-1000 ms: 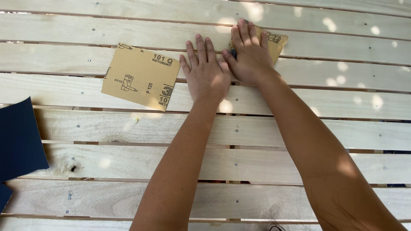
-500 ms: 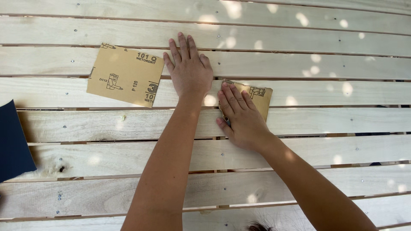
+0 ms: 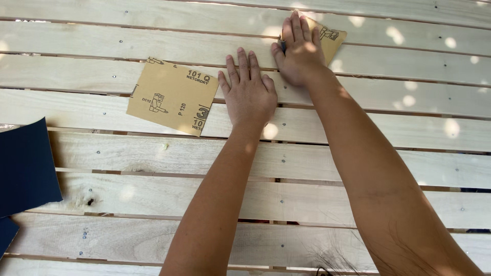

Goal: The person sands the slatted surfaces of unfinished wooden furniture using sheets of sandpaper held by hand. They rub the sandpaper back and forth across the planks, reposition the sandpaper sheets, and continue sanding along the boards and the edge rail of the furniture.

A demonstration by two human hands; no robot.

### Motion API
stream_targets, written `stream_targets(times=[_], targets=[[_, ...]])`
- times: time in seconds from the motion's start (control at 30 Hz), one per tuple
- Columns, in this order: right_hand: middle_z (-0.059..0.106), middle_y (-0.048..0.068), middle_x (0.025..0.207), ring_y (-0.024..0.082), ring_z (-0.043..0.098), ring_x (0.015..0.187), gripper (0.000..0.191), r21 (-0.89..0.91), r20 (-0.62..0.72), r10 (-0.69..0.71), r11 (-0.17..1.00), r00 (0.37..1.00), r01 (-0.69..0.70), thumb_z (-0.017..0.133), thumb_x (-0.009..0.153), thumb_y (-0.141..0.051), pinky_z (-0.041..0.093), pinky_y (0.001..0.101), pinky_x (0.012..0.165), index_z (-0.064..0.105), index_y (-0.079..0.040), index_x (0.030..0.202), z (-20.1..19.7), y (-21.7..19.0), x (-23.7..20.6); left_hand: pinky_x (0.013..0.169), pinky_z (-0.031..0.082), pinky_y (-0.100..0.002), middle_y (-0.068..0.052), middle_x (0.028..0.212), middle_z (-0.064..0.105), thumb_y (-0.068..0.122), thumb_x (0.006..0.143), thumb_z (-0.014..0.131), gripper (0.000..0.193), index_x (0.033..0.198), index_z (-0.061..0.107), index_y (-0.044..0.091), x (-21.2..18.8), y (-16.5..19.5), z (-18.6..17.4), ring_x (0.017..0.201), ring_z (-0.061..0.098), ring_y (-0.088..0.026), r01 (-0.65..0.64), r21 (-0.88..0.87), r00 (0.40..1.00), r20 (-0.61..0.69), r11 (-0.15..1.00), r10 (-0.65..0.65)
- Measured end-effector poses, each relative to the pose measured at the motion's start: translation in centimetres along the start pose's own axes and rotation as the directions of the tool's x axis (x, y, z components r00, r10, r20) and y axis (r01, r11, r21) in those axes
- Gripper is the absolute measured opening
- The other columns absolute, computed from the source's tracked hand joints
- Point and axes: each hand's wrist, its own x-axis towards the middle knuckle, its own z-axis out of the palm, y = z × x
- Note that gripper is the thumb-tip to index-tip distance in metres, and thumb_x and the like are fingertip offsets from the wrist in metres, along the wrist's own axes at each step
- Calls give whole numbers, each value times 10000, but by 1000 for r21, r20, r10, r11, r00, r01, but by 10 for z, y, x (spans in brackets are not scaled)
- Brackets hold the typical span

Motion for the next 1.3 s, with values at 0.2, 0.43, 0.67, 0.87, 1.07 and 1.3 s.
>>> stream_targets(times=[0.2,0.43,0.67,0.87,1.07,1.3], targets=[[67,185,1699,309,30,1573,738,-147,13,-266,953,964,265,273,1063,-471,41,489,1254,121,-11,1619,23,-2,-170,1272,26,-514,-57,1724,50,365,1017,222,673,1641,140,127,0,1,-1,1579,10,-299,10,-4,1000,5,1000,-10],[78,147,1707,288,40,1573,739,-87,44,-244,965,969,247,269,1044,-504,38,485,1252,146,-62,1622,29,7,-156,1268,18,-529,-76,1721,41,375,1021,238,677,1639,136,115,-4,-2,3,1577,-2,-314,1,13,1000,6,1000,-1],[-1,92,1727,238,-8,1586,749,-23,40,22,1000,999,-22,211,1048,-540,24,475,1283,80,-103,1642,-6,8,5,1255,17,-534,-79,1711,32,382,1013,218,675,1631,124,126,-2,-2,3,1567,-13,-313,7,38,1000,23,999,-8],[5,129,1708,282,-11,1558,739,3,33,-102,995,994,102,239,1050,-497,32,491,1244,89,-41,1611,10,16,-70,1265,36,-535,-81,1720,50,384,1022,233,678,1641,144,120,-1,-5,-1,1579,9,-323,3,41,1000,13,999,-3],[106,180,1705,339,62,1570,730,-63,-20,-300,953,954,298,314,1054,-468,37,530,1241,156,-37,1622,27,32,-220,1248,34,-564,-70,1715,67,393,1022,236,668,1627,163,119,-3,-4,-3,1568,24,-339,-53,82,998,21,995,51],[42,119,1716,316,9,1579,757,-50,39,-121,991,992,123,291,1024,-548,7,566,1241,158,-115,1631,11,36,-89,1246,35,-569,-50,1710,82,431,1035,212,661,1624,173,134,-4,-5,-5,1563,23,-330,-59,100,998,39,993,55]])
